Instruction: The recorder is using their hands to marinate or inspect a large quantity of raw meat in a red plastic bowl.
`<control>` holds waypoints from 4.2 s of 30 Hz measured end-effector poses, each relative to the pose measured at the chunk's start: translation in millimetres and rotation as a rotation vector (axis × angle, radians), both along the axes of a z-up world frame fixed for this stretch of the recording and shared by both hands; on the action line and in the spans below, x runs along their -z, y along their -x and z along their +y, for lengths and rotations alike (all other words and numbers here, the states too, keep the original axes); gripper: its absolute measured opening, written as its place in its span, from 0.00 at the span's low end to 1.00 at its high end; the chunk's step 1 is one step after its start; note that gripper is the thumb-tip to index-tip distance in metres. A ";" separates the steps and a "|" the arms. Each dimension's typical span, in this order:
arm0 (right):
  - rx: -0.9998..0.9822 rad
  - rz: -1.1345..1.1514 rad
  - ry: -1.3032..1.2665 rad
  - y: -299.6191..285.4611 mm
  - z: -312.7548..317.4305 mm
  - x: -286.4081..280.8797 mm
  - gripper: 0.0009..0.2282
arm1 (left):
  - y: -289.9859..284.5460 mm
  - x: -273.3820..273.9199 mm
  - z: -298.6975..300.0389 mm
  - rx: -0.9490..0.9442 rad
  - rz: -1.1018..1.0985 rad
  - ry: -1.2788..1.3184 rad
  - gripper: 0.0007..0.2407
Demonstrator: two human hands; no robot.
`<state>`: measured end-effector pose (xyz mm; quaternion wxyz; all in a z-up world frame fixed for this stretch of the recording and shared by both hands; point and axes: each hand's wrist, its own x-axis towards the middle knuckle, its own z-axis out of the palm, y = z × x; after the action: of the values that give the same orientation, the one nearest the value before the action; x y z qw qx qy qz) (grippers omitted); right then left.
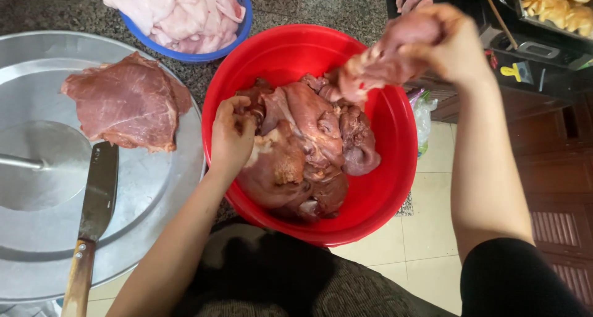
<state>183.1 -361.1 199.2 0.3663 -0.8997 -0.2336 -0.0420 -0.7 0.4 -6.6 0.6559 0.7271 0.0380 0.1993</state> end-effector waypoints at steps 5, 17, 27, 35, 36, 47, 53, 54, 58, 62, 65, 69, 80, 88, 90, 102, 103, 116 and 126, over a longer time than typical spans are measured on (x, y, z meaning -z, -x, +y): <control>-0.092 0.009 0.229 3.4 32.5 55.2 0.29 | 0.2 -2.7 1.4 -0.032 0.001 -0.060 0.14; -0.053 -0.083 0.718 72.3 118.5 238.6 0.34 | 0.2 -2.2 -0.2 -0.044 -0.004 -0.065 0.14; 0.321 -0.068 0.379 60.4 78.6 209.4 0.11 | 0.9 -4.8 -0.5 -0.053 0.015 -0.078 0.13; 0.445 -0.158 0.106 43.0 24.2 140.0 0.11 | -2.2 0.0 -1.1 -0.042 -0.013 -0.099 0.13; 0.401 -0.041 -0.081 35.0 14.8 113.4 0.12 | -2.5 1.6 -1.9 -0.044 -0.021 -0.104 0.12; -0.060 0.238 0.140 98.8 89.6 142.2 0.16 | 2.5 -7.2 1.0 0.026 0.040 -0.022 0.12; 0.101 -0.314 0.424 104.6 102.2 251.3 0.35 | 0.0 -1.7 0.8 0.005 0.019 -0.072 0.11; 0.184 -0.338 0.448 97.6 100.2 264.2 0.33 | -1.4 -0.6 1.4 -0.003 -0.006 -0.104 0.11; 0.339 -0.064 0.531 67.5 91.4 240.0 0.14 | 1.5 1.4 -0.1 -0.036 -0.054 -0.136 0.11; 0.517 -0.027 0.188 28.5 62.2 226.9 0.11 | 2.7 -3.6 1.6 -0.018 0.019 -0.092 0.09; 0.533 -0.081 0.169 22.1 41.6 215.7 0.10 | 1.4 -3.6 1.9 -0.016 0.021 -0.098 0.09; 0.486 -0.174 0.115 46.2 31.5 179.5 0.11 | 3.6 -4.8 2.3 -0.024 -0.003 -0.119 0.09; 0.234 -0.340 -0.075 79.3 10.7 -1.3 0.07 | -0.5 -3.2 -0.8 0.013 -0.026 -0.098 0.07; -0.069 -0.446 0.066 37.7 68.5 -17.6 0.17 | -1.4 -3.6 1.0 0.007 -0.001 -0.087 0.07; -0.066 -0.317 0.190 10.9 78.9 8.7 0.11 | -2.6 -4.5 0.8 -0.002 -0.015 -0.107 0.07; -0.484 0.555 0.612 47.0 23.9 173.5 0.11 | -0.9 -4.5 -1.5 0.016 0.068 -0.014 0.08; -0.479 0.558 0.611 62.3 22.6 178.1 0.11 | -0.8 -5.6 -1.4 0.022 0.069 -0.014 0.08; 0.271 0.197 0.275 80.9 -14.1 160.8 0.12 | -2.9 -5.3 -2.0 0.002 0.037 -0.175 0.07; 0.251 0.775 -0.302 78.2 -31.9 43.1 0.07 | -0.7 -5.0 -1.5 0.044 0.046 -0.080 0.08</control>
<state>104.9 -392.9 156.1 0.5465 -0.8068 0.0410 0.2210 0.0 -1.1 -1.6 0.6293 0.7579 0.0294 0.1694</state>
